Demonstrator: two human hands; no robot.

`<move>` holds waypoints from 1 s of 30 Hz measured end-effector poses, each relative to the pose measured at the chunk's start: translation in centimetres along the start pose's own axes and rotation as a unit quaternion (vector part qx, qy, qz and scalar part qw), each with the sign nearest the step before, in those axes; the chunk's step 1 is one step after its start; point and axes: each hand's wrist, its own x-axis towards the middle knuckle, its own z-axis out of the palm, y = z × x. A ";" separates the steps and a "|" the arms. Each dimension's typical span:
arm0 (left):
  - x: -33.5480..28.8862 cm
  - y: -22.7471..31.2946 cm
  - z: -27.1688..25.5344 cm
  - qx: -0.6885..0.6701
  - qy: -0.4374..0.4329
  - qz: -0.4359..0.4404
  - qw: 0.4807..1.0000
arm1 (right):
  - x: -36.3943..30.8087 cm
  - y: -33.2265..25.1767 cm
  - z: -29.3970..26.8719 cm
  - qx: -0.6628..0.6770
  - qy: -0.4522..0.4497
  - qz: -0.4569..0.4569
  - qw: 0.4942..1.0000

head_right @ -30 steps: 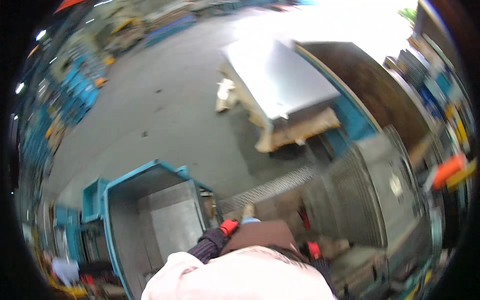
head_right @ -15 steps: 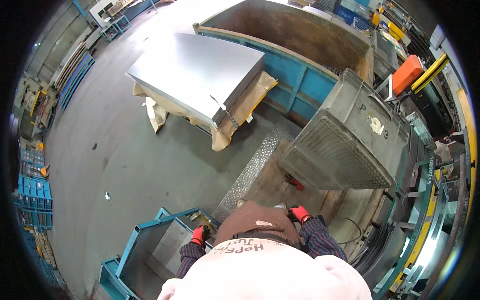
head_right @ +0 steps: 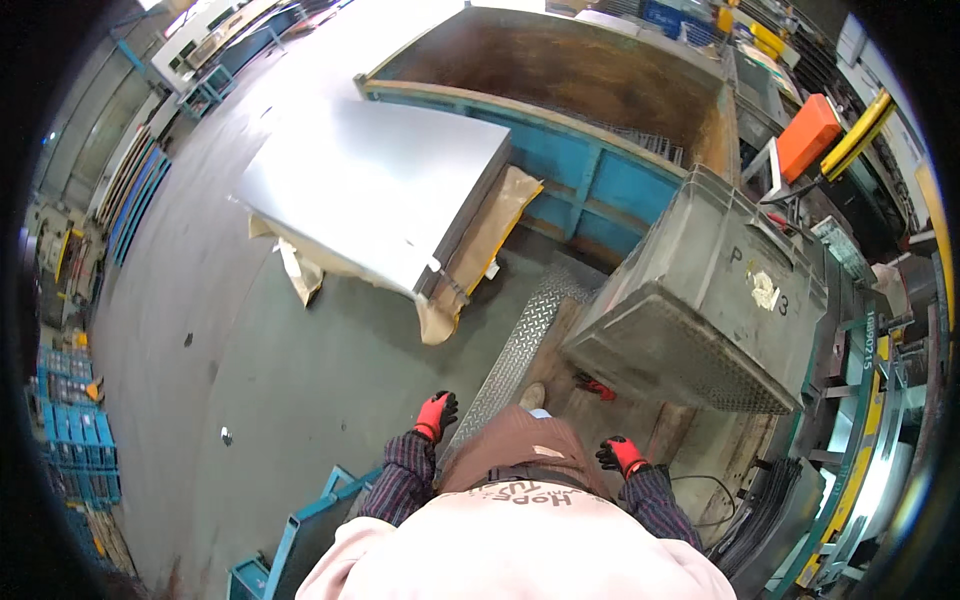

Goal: Using a large industrial press to stamp metal sheets and stacking the finished parts into a bin.

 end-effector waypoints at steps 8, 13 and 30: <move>14.7 8.7 2.9 -0.032 0.152 0.148 0.977 | -0.1 -1.2 -0.9 0.063 -0.004 -0.076 0.995; 18.7 13.3 8.9 -0.136 0.067 0.084 0.985 | -0.3 2.1 -1.8 0.095 0.075 -0.053 0.991; 15.6 16.3 -11.5 0.178 0.359 0.179 0.898 | 10.8 -3.2 7.4 0.099 0.049 -0.029 0.993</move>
